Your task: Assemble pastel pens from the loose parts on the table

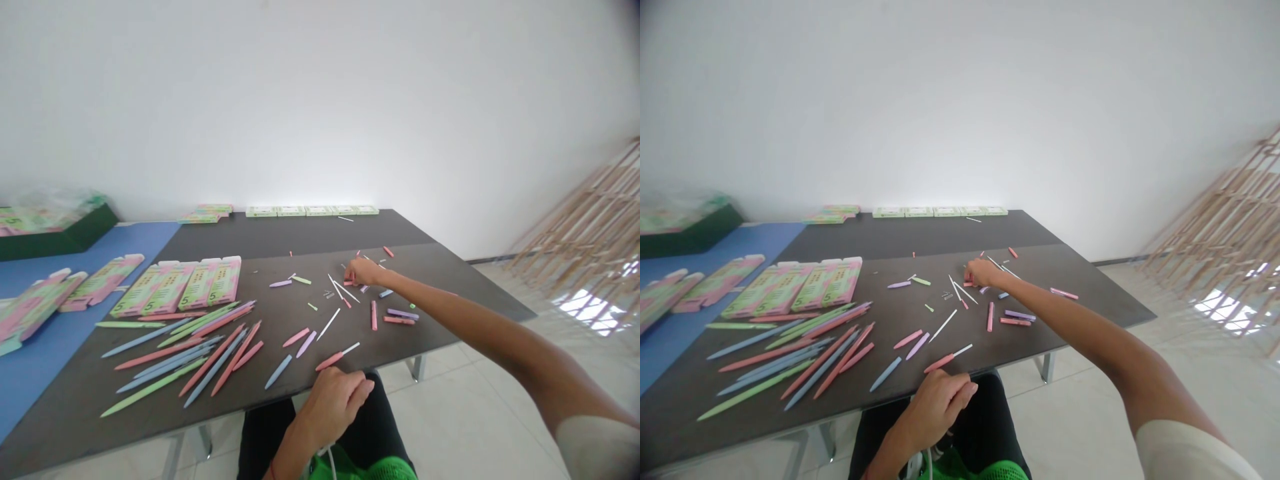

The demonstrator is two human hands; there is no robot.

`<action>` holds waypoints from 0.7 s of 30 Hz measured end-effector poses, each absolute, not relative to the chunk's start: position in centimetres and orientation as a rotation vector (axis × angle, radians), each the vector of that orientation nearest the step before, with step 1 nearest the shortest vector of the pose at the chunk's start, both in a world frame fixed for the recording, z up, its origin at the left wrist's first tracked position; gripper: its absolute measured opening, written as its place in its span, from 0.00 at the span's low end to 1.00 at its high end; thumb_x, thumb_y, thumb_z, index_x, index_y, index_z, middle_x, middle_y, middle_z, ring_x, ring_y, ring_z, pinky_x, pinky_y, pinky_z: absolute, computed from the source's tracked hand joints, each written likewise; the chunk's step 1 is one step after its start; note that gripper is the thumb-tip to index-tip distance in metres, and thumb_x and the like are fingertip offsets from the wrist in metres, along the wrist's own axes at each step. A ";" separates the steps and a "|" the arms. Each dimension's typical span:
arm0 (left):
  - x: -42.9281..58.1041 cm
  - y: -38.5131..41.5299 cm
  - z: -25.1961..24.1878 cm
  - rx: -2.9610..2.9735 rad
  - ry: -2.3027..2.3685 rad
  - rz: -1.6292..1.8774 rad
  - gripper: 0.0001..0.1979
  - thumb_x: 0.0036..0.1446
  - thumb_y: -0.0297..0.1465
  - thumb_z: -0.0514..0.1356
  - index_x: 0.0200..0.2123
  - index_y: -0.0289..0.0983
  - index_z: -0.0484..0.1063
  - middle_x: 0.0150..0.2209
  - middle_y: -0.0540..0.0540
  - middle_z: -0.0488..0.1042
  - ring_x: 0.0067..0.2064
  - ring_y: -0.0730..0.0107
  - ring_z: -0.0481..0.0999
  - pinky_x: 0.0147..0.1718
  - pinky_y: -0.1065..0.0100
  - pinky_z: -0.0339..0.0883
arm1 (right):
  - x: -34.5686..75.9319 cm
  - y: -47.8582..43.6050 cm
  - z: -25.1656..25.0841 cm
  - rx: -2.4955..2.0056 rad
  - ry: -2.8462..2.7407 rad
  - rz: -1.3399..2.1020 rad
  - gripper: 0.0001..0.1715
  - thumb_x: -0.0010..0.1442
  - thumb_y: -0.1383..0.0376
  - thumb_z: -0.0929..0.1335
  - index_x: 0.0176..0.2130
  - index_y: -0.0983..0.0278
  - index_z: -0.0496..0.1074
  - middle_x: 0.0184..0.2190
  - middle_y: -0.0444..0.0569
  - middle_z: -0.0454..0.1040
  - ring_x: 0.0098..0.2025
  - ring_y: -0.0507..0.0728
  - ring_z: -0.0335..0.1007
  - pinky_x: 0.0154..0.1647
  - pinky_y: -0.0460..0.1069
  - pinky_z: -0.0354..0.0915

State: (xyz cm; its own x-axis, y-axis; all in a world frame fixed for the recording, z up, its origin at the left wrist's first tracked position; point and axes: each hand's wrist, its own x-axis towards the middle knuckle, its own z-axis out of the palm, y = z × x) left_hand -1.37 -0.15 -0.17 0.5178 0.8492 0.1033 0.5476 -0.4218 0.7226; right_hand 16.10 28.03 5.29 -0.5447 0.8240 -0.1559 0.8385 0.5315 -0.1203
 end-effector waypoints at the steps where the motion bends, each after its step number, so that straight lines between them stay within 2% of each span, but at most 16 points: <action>1: -1.3 -0.2 -0.1 2.115 1.133 0.621 0.22 0.75 0.38 0.49 0.27 0.40 0.68 0.23 0.51 0.73 0.28 0.70 0.73 0.34 0.67 0.59 | 16.0 28.4 5.3 1.487 2.667 -0.274 0.15 0.49 0.70 0.79 0.39 0.59 0.85 0.37 0.49 0.86 0.42 0.59 0.83 0.40 0.44 0.69; 6: -1.7 -0.5 2.6 2.066 1.101 0.597 0.24 0.76 0.37 0.48 0.27 0.40 0.70 0.26 0.52 0.76 0.30 0.72 0.76 0.39 0.69 0.62 | 14.8 30.6 5.2 1.797 2.592 -0.192 0.13 0.64 0.62 0.73 0.46 0.66 0.84 0.44 0.57 0.84 0.46 0.59 0.81 0.43 0.47 0.71; 9: -3.3 1.6 6.5 2.208 1.251 0.520 0.22 0.75 0.42 0.49 0.32 0.41 0.75 0.30 0.49 0.79 0.35 0.66 0.78 0.40 0.67 0.64 | 13.8 31.1 4.4 1.880 2.544 -0.223 0.12 0.63 0.61 0.74 0.41 0.69 0.82 0.40 0.57 0.84 0.43 0.59 0.81 0.44 0.50 0.73; 11: -4.9 5.2 9.1 2.299 1.504 0.334 0.21 0.72 0.45 0.53 0.34 0.40 0.77 0.31 0.45 0.79 0.36 0.60 0.80 0.40 0.63 0.67 | 13.2 31.2 3.9 1.901 2.549 -0.259 0.10 0.62 0.63 0.75 0.39 0.69 0.81 0.38 0.55 0.84 0.42 0.58 0.81 0.45 0.52 0.74; 13: -6.6 10.2 11.0 2.261 1.873 0.145 0.17 0.70 0.42 0.58 0.37 0.37 0.79 0.37 0.39 0.80 0.44 0.53 0.82 0.44 0.59 0.69 | 12.8 31.0 3.7 1.927 2.585 -0.288 0.07 0.59 0.67 0.75 0.37 0.70 0.81 0.38 0.56 0.84 0.42 0.59 0.81 0.45 0.52 0.73; 15: -8.2 15.6 11.8 2.175 2.075 0.125 0.13 0.70 0.35 0.59 0.42 0.32 0.79 0.45 0.33 0.79 0.51 0.46 0.80 0.50 0.54 0.70 | 12.7 30.6 4.1 1.958 2.649 -0.315 0.07 0.55 0.70 0.74 0.36 0.71 0.82 0.37 0.60 0.84 0.42 0.62 0.81 0.44 0.50 0.72; 17: -9.3 20.5 11.5 2.115 2.178 0.126 0.13 0.70 0.34 0.59 0.49 0.31 0.77 0.51 0.33 0.77 0.54 0.49 0.78 0.53 0.51 0.71 | 13.1 30.0 4.8 1.973 2.739 -0.357 0.08 0.53 0.70 0.73 0.36 0.70 0.83 0.36 0.60 0.84 0.41 0.63 0.81 0.42 0.49 0.71; 19: -9.8 24.1 10.6 2.053 2.245 0.132 0.19 0.69 0.38 0.62 0.57 0.35 0.72 0.56 0.39 0.74 0.53 0.56 0.77 0.52 0.51 0.75 | 14.1 29.0 5.6 1.963 2.842 -0.418 0.09 0.54 0.69 0.72 0.35 0.69 0.83 0.34 0.56 0.84 0.39 0.61 0.81 0.40 0.47 0.70; 21: -10.0 26.6 9.3 2.001 2.286 0.145 0.20 0.69 0.38 0.63 0.59 0.36 0.71 0.57 0.39 0.74 0.53 0.57 0.77 0.51 0.51 0.76 | 15.6 27.5 6.3 1.933 2.933 -0.490 0.08 0.54 0.68 0.71 0.34 0.67 0.82 0.32 0.52 0.83 0.35 0.58 0.80 0.38 0.46 0.69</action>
State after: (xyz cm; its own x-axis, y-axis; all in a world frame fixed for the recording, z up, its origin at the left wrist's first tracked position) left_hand -9.96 26.63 9.26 -0.1314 0.9913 -0.0129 0.9817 0.1319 0.1372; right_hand 15.60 27.54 6.26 -0.3487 0.9194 0.1816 0.8104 0.3932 -0.4343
